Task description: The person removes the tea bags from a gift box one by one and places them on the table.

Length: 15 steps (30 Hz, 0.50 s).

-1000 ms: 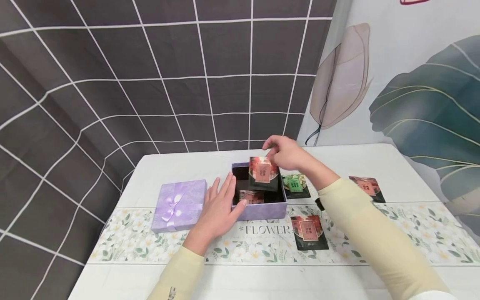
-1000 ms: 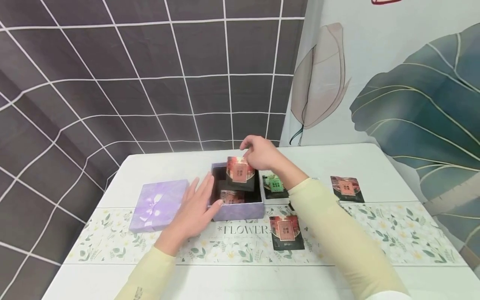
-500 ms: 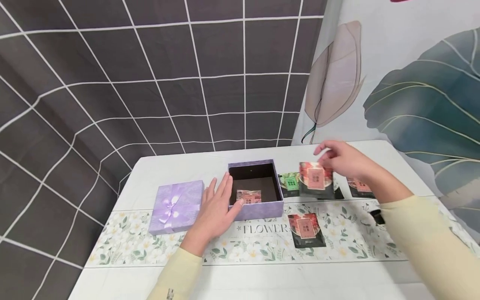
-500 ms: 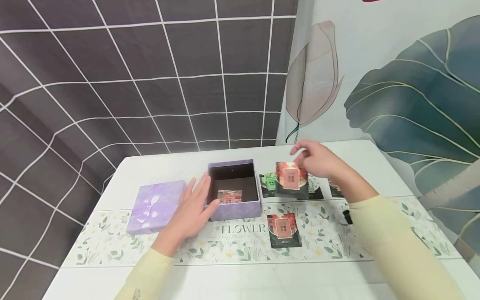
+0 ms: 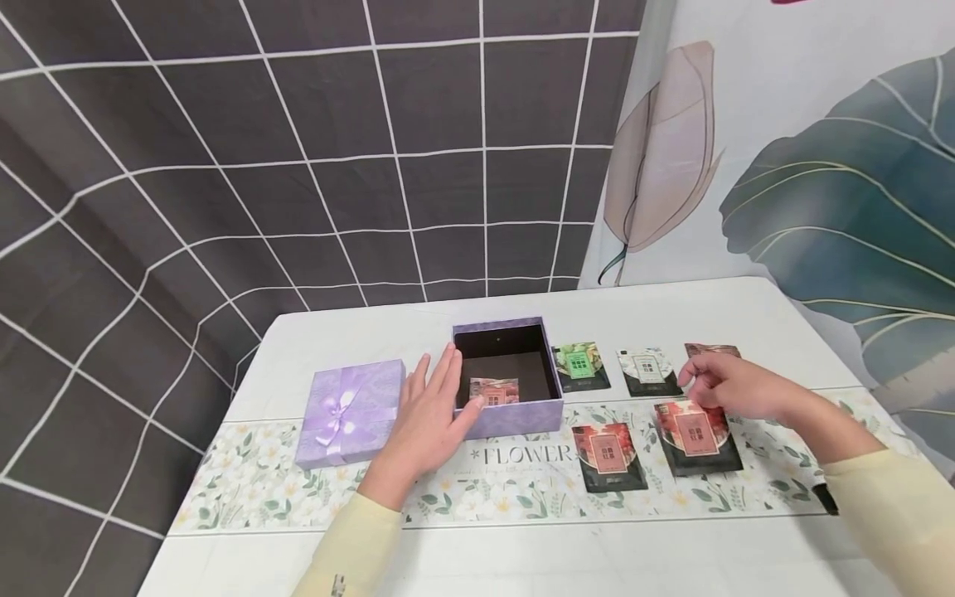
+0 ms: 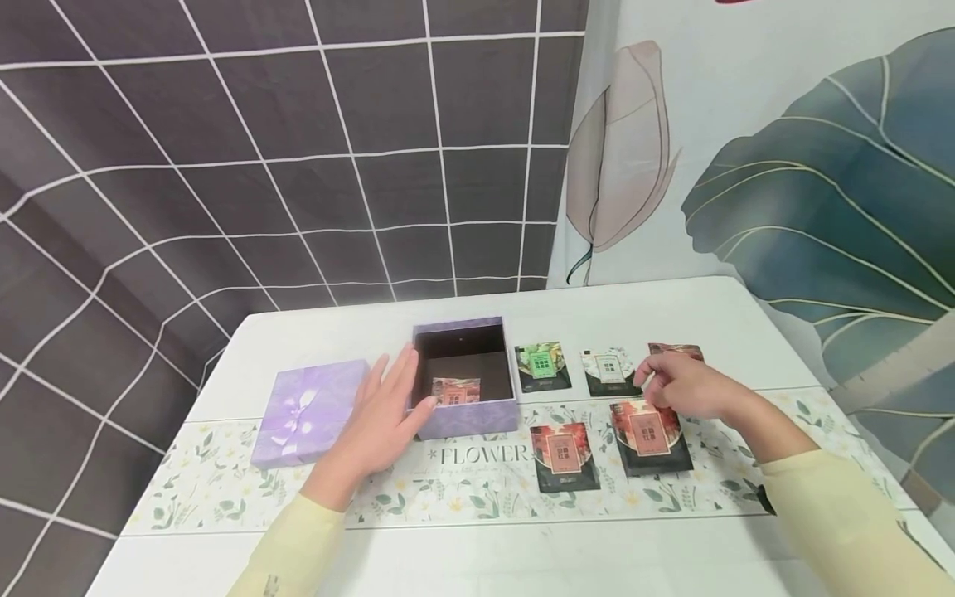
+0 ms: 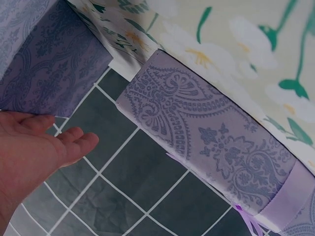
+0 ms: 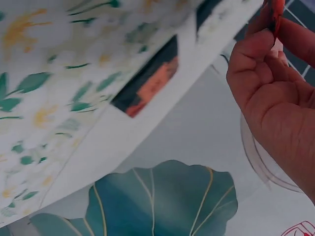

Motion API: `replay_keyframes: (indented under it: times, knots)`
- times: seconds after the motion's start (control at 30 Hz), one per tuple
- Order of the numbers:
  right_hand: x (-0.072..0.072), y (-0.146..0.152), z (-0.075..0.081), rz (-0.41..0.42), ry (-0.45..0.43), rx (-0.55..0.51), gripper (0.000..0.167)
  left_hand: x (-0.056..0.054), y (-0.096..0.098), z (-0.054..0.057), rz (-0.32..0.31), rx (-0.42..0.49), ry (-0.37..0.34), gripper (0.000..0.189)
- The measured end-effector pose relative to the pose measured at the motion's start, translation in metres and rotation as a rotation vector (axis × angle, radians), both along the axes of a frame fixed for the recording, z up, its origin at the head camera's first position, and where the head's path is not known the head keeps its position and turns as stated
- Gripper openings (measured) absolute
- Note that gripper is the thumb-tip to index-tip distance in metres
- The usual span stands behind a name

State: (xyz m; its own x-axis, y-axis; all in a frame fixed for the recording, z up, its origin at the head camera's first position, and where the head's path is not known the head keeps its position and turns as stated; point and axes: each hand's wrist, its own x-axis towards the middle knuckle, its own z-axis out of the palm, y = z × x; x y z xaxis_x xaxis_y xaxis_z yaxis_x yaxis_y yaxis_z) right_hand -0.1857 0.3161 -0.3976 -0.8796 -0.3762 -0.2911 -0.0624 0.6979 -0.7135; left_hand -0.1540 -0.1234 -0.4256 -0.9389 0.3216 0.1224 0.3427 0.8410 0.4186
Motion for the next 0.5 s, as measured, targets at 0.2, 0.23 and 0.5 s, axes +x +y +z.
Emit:
replay_keyframes:
  times: [0.2,0.23,0.5]
  knots:
    - [0.0046,0.0036,-0.0085,0.024,-0.044,0.006,0.016,0.0000,-0.0002,0.0005,0.002,-0.007,-0.001,0.078]
    - [0.0049,0.0031,-0.0091,0.028,-0.044,0.009,0.015,0.0000,-0.0002,0.0007,0.002,-0.008,-0.001,0.078]
    - [0.0002,-0.0031,-0.0046,0.098,0.023,0.118,0.013,0.0011,-0.0003,0.0023,0.005,-0.006,-0.001,0.077]
